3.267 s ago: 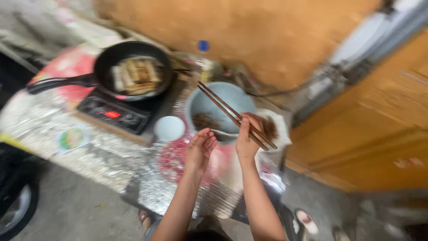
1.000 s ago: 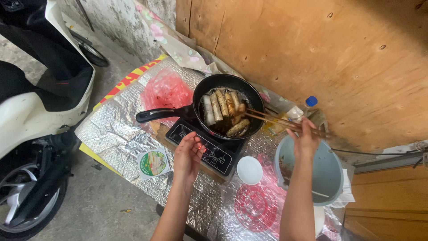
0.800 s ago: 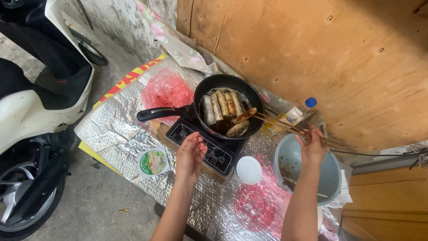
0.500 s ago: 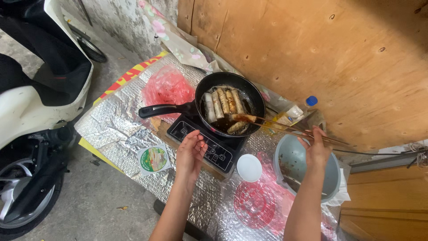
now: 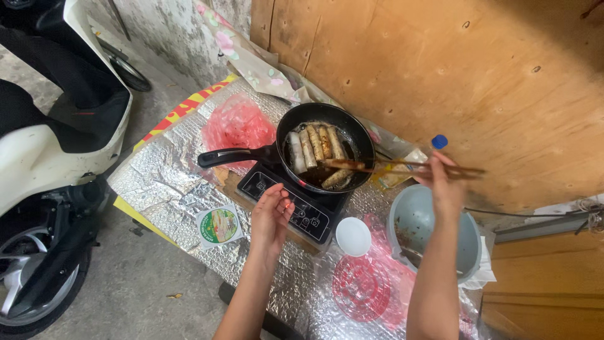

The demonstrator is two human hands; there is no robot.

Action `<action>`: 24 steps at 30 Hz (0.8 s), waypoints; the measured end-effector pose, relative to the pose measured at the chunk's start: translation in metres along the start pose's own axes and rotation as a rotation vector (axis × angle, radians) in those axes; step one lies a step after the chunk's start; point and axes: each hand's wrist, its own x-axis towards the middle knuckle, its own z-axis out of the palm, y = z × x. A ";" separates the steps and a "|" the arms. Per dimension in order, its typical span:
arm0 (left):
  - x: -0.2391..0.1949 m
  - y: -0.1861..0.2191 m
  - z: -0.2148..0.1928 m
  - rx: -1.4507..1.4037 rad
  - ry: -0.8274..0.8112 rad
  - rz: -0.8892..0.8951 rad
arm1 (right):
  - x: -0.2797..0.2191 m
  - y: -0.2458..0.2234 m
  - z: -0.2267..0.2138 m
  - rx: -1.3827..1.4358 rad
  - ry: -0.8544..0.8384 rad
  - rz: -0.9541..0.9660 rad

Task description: The person prepares spring rolls by placing filling onto rice paper wrappers, rolling them, and placing them into a pan on an induction cooktop. They use chopsticks to turn the rolls as they fry and transfer finished rolls to a plate.

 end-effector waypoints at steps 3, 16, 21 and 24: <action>0.000 0.001 -0.001 0.005 0.012 -0.003 | 0.005 -0.001 0.033 -0.113 -0.031 0.084; 0.003 0.018 -0.011 0.003 0.026 0.052 | 0.013 0.015 0.030 0.078 0.112 0.006; 0.003 0.020 -0.015 -0.008 0.011 0.061 | 0.017 0.031 0.007 0.313 0.197 0.050; 0.003 0.020 -0.014 -0.001 0.003 0.049 | 0.002 0.047 0.016 0.344 0.165 0.038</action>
